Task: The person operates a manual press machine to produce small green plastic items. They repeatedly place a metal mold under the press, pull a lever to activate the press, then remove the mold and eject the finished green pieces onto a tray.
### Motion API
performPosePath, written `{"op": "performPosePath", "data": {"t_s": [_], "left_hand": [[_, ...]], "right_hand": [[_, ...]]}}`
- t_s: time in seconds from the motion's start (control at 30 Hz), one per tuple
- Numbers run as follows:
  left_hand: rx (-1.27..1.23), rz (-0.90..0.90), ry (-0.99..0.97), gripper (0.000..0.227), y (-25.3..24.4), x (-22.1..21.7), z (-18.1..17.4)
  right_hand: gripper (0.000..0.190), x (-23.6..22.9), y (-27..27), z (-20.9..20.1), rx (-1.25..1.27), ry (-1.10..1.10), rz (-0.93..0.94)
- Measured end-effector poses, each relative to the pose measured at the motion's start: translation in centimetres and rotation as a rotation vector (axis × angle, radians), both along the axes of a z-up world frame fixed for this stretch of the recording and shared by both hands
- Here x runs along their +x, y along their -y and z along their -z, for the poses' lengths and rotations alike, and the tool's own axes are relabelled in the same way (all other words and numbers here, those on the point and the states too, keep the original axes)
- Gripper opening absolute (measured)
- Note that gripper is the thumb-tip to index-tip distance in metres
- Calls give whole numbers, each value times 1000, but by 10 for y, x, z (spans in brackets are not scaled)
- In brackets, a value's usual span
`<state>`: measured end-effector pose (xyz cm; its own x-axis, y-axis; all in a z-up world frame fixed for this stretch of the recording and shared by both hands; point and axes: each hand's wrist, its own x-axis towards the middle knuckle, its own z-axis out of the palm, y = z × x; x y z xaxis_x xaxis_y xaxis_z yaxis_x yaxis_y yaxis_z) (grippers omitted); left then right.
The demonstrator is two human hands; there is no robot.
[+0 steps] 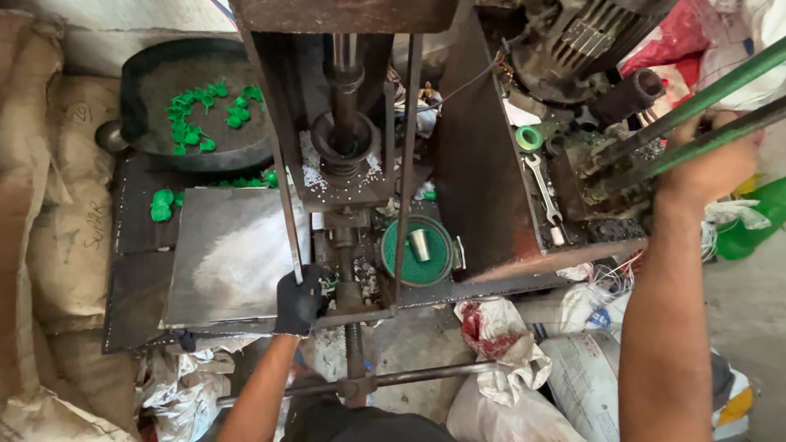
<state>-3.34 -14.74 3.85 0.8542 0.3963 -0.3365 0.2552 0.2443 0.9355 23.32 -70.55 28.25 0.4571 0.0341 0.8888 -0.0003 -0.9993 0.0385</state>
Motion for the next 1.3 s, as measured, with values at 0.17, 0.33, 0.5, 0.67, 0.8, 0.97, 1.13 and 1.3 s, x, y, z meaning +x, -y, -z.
{"op": "performPosePath", "data": {"t_s": [0.17,0.33,0.5,0.67,0.8,0.97,1.13,1.3], "left_hand": [[-2,4,-136,34,0,-2,-6],[191,34,64,32,-2,0,-5],[108,56,-52,34,-4,-2,-2],[170,72,63,33,-5,-1,2],[18,49,-24,29,-4,-1,3],[86,57,-10,28,-5,-1,2],[98,63,7,27,-5,-1,6],[88,68,19,27,-7,0,10]], "right_hand": [[12,-3,-7,-4,-27,63,-78],[7,-6,-9,-9,40,-5,-116],[6,-3,-9,-8,-8,49,-119],[11,-3,-9,-4,-14,58,-32],[14,-1,-8,-2,105,29,-56],[4,1,-8,-1,33,82,-111],[4,0,-6,1,-1,93,-127],[6,1,-3,3,81,50,-204]]}}
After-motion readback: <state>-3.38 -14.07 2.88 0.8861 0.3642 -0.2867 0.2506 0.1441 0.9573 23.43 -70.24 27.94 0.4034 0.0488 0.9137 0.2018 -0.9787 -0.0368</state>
